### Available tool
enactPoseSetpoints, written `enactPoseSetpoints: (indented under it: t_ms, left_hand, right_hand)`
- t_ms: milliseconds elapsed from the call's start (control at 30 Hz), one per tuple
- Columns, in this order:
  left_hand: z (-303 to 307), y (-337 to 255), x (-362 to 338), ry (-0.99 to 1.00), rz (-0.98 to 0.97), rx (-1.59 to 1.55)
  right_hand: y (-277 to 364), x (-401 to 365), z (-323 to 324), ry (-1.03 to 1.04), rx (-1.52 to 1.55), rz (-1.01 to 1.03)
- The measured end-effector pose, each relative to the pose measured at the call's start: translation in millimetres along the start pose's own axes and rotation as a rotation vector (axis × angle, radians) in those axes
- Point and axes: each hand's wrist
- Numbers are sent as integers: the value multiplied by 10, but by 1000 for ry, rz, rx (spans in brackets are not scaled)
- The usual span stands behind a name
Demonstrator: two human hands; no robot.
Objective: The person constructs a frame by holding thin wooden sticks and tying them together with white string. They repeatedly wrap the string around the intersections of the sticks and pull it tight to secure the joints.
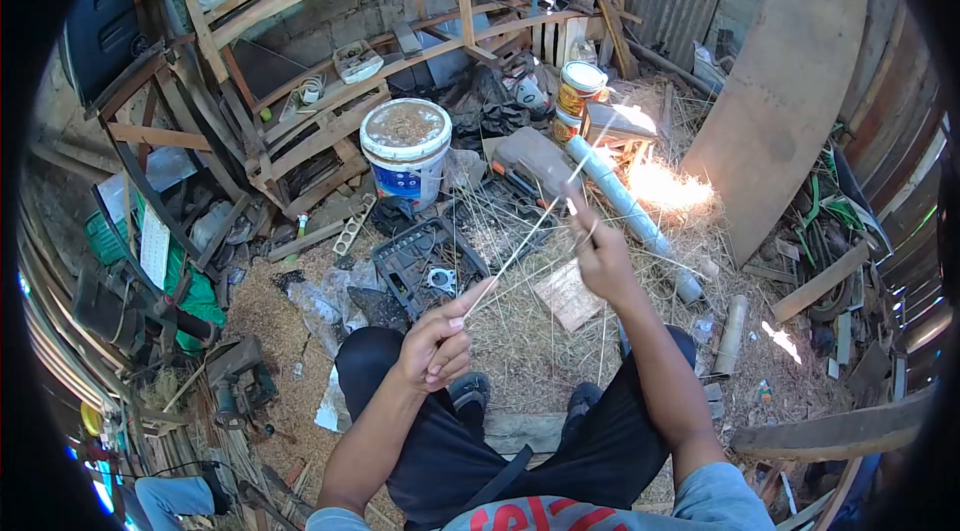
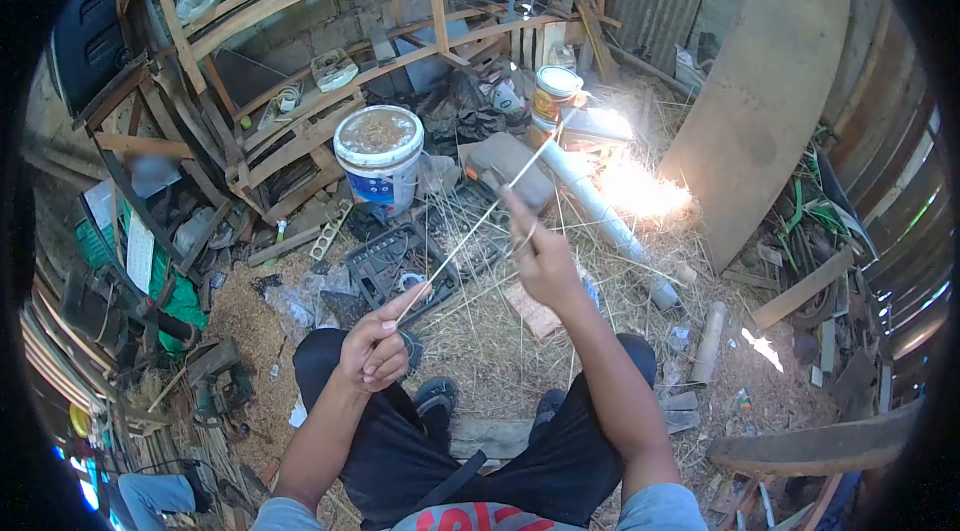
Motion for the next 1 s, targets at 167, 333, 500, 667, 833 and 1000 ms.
enactPoseSetpoints:
  t_ms: [167, 333, 500, 667, 833, 1000]
  left_hand:
    - [-138, 51, 57, -184, -13, 292]
    - [-103, 63, 75, -238, -93, 221]
    - [-103, 47, 49, -210, -134, 197]
    - [31, 67, 10, -162, -137, 120]
    - [-21, 48, 32, -148, -130, 59]
    - [-42, 51, 24, -165, -123, 84]
  right_hand:
    - [16, -84, 37, 53, 70, 30]
    - [492, -360, -387, 438, -125, 319]
    - [370, -337, -471, 292, -223, 337]
    - [470, -375, -484, 382, -206, 396]
    - [483, -335, -458, 328, -402, 414]
    - [415, -323, -486, 220, -443, 439]
Point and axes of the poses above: each hand's wrist, its own x-axis towards the middle knuckle, its own z-axis out of the back of the hand, y = z × x, and after that the axes turned 2 degrees about z, right-handed
